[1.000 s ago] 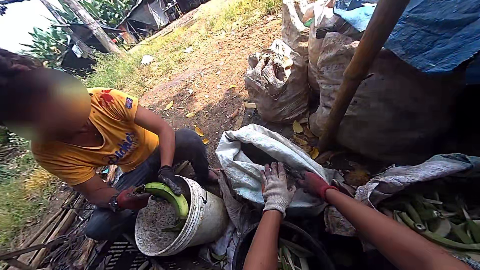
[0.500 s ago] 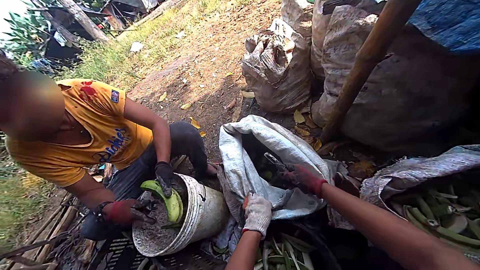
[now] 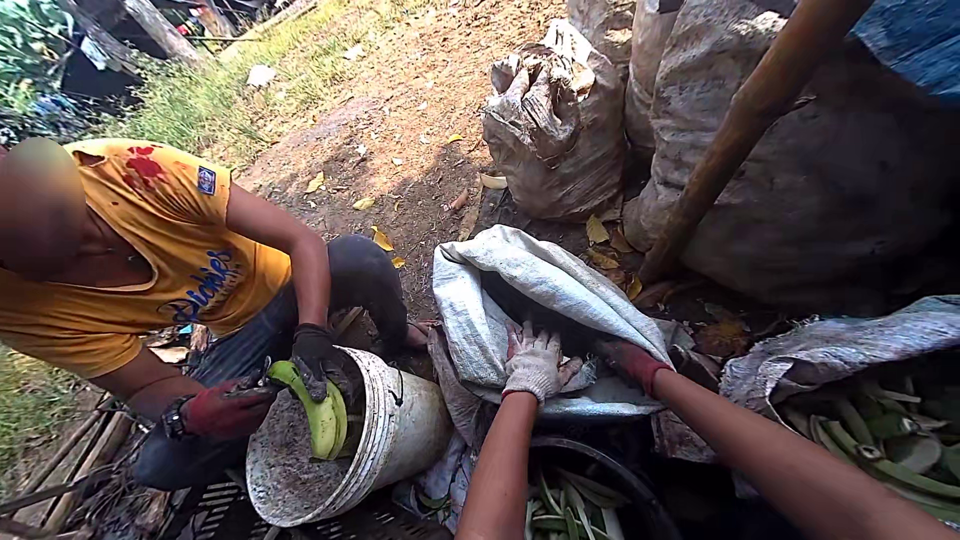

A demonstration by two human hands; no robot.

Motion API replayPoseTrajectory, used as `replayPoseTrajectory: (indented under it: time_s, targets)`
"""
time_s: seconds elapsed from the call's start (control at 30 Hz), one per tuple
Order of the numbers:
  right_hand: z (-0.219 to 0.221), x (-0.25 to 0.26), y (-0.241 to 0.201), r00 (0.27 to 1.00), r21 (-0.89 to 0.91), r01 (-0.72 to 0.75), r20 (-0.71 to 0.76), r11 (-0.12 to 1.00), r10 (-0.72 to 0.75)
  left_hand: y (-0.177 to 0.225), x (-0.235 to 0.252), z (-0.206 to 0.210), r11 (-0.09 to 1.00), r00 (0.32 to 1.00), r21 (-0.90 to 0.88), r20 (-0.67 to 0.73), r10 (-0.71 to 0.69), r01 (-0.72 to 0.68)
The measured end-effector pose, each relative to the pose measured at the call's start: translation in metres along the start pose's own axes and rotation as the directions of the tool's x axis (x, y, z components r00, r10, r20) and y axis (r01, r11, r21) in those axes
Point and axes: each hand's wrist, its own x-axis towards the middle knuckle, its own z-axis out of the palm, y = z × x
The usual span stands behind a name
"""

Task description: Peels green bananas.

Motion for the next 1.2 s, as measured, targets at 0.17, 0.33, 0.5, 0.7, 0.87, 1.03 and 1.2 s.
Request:
replayPoseTrajectory:
  time_s: [0.17,0.33,0.5,0.7,0.87,1.03,1.2]
  targets:
    - [0.014,0.017,-0.002,0.994,0.352,-0.053,0.112,0.934,0.014,-0.013,-0.034,0.012,0.976,0.952,0.097,0.221,-0.213,0.196]
    - [0.033,0.022,-0.035,0.891,-0.131,0.232,0.425,0.964,-0.157,-0.027,-0.075,0.006,0.919,0.883,0.14,0.256,-0.393,0.368]
    - [0.031,0.017,-0.047,0.928,-0.439,0.134,0.37,0.888,0.043,-0.003,-0.104,-0.002,0.946,0.905,0.109,0.275,-0.324,0.306]
    - [0.008,0.021,-0.046,0.99,-0.165,0.107,0.112,0.981,-0.089,-0.019,-0.11,0.005,0.961,0.924,0.141,0.275,-0.268,0.237]
    - [0.037,0.057,-0.048,0.927,-0.13,0.294,0.279,0.947,-0.249,-0.016,-0.104,0.008,0.954,0.913,0.135,0.279,-0.297,0.269]
    - [0.029,0.048,-0.029,0.992,-0.365,0.119,0.004,0.923,-0.126,-0.025,-0.103,0.015,0.971,0.94,0.093,0.243,-0.238,0.222]
    - [0.003,0.049,-0.036,0.998,-0.359,0.062,-0.006,0.931,-0.069,-0.02,-0.097,0.023,0.973,0.948,0.07,0.216,-0.231,0.221]
